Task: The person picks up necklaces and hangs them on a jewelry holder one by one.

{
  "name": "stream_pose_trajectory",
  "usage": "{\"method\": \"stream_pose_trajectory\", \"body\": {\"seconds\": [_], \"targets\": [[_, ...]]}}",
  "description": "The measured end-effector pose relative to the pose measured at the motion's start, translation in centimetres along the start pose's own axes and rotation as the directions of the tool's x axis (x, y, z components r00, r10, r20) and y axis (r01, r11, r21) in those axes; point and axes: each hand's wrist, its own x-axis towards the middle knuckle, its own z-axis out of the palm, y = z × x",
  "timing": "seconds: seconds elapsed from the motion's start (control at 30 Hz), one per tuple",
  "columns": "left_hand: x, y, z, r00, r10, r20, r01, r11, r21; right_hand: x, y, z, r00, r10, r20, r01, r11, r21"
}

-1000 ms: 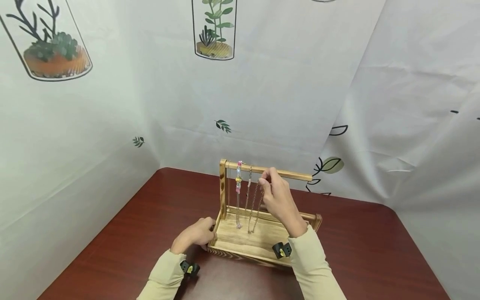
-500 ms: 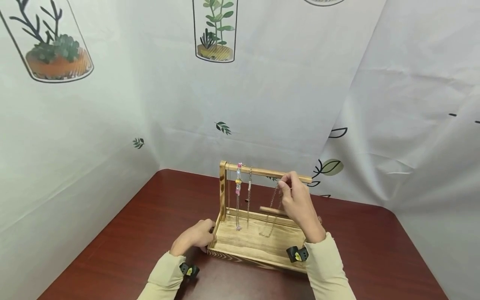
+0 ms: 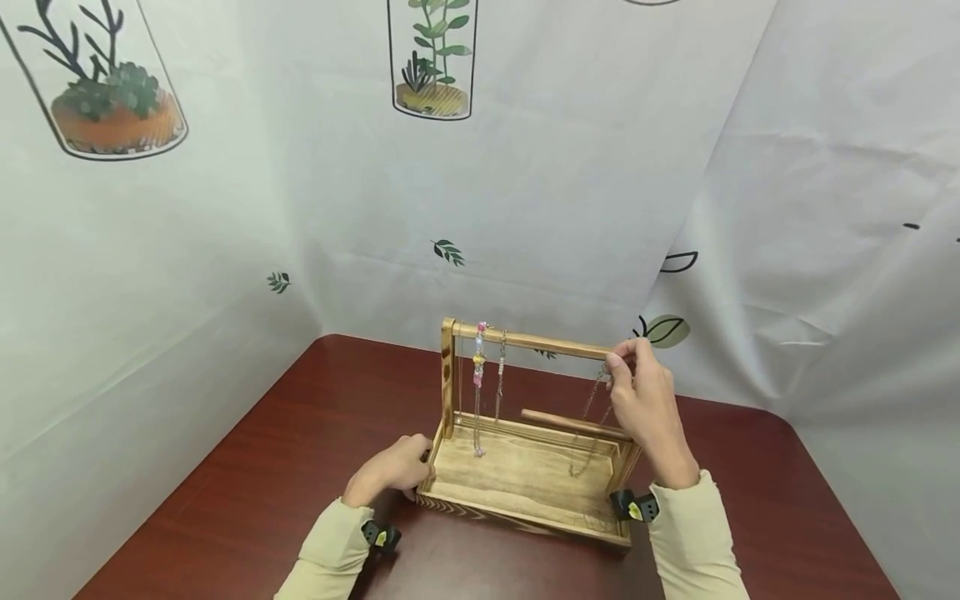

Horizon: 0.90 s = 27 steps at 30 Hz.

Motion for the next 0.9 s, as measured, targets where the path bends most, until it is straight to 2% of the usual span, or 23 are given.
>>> {"method": "stream_pose_trajectory", "body": {"seconds": [0.27,0.43,0.57,0.73,0.9], "targets": [[-0.1,0.1,-0.1,1.0,-0.005,-0.003,0.005,1.0,0.002,0.3,0.2,-1.0,0.993,0.108,-0.056,-0.112,0.991,-0.077],[-0.2,0.0,-0.2,1.0,0.002,-0.011,-0.002,1.0,0.005,0.7,0.2,-1.4,0.973,0.203,-0.111,-0.216,0.968,-0.126],[-0.2,0.0,-0.1,1.0,0.004,-0.007,-0.004,1.0,0.008,1.1,0.4,-1.5,0.959,0.251,-0.133,-0.269,0.954,-0.133],[-0.1,0.0,0.0,1.0,0.002,-0.003,-0.002,1.0,0.014,1.5,0.4,-1.4,0.957,0.256,-0.136,-0.278,0.945,-0.172],[0.0,0.1,0.0,1.0,0.008,-0.009,-0.008,1.0,0.023,2.2,0.4,-1.4,0.964,0.226,-0.138,-0.25,0.949,-0.192]]}}
